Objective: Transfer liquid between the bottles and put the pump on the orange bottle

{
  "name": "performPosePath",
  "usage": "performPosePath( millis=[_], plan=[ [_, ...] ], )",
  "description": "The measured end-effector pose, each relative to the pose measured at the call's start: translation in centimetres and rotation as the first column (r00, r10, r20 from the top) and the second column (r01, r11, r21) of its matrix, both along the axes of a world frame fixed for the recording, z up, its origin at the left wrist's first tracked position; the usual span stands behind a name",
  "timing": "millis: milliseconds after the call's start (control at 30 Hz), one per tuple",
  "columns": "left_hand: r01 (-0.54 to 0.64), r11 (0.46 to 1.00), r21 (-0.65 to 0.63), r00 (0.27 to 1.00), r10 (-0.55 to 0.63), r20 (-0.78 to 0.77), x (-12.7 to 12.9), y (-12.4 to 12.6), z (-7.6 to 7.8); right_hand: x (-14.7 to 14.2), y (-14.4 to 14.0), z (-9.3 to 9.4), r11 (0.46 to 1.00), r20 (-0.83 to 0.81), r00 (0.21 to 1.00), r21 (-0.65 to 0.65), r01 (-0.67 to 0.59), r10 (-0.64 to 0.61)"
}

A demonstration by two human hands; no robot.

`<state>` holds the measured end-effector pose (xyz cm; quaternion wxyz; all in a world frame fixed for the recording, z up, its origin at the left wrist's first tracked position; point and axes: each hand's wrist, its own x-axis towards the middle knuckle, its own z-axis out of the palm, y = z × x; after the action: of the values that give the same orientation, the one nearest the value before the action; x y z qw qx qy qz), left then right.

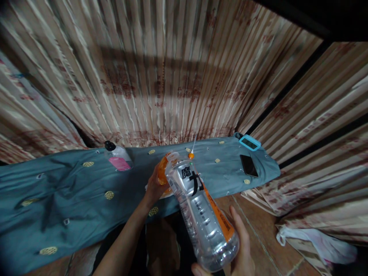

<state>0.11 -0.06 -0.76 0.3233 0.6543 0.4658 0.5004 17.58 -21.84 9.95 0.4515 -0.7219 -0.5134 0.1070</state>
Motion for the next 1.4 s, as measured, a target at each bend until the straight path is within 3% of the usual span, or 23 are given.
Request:
performPosePath(
  millis=[267,633,800,1200,1400],
  plan=[
    [0.025,1.0,-0.006,1.0,-0.025,-0.006,-0.3,0.1,-0.3,-0.5,0.0,-0.7,0.999,-0.012,0.999,0.009,0.035,-0.035],
    [0.018,0.998,0.067,0.998,-0.021,0.054,-0.1,0.7,-2.0,0.2,0.7,-1.4,0.989,0.097,0.995,0.148,-0.024,0.01],
    [0.002,0.997,0.082,0.996,-0.01,0.092,-0.1,0.9,-2.7,0.2,1.1,-1.6,0.992,-0.022,0.999,0.127,-0.021,0.024],
    [0.034,0.999,0.006,0.988,-0.035,0.153,-0.2,0.6,-1.5,0.7,1.4,-1.7,0.997,-0.069,0.998,0.077,-0.003,0.008],
    [0.01,1.0,0.013,0.996,-0.011,0.093,-0.2,0.6,-1.2,0.7,1.5,-1.6,0.996,-0.082,0.997,0.09,-0.009,0.016]
  ],
)
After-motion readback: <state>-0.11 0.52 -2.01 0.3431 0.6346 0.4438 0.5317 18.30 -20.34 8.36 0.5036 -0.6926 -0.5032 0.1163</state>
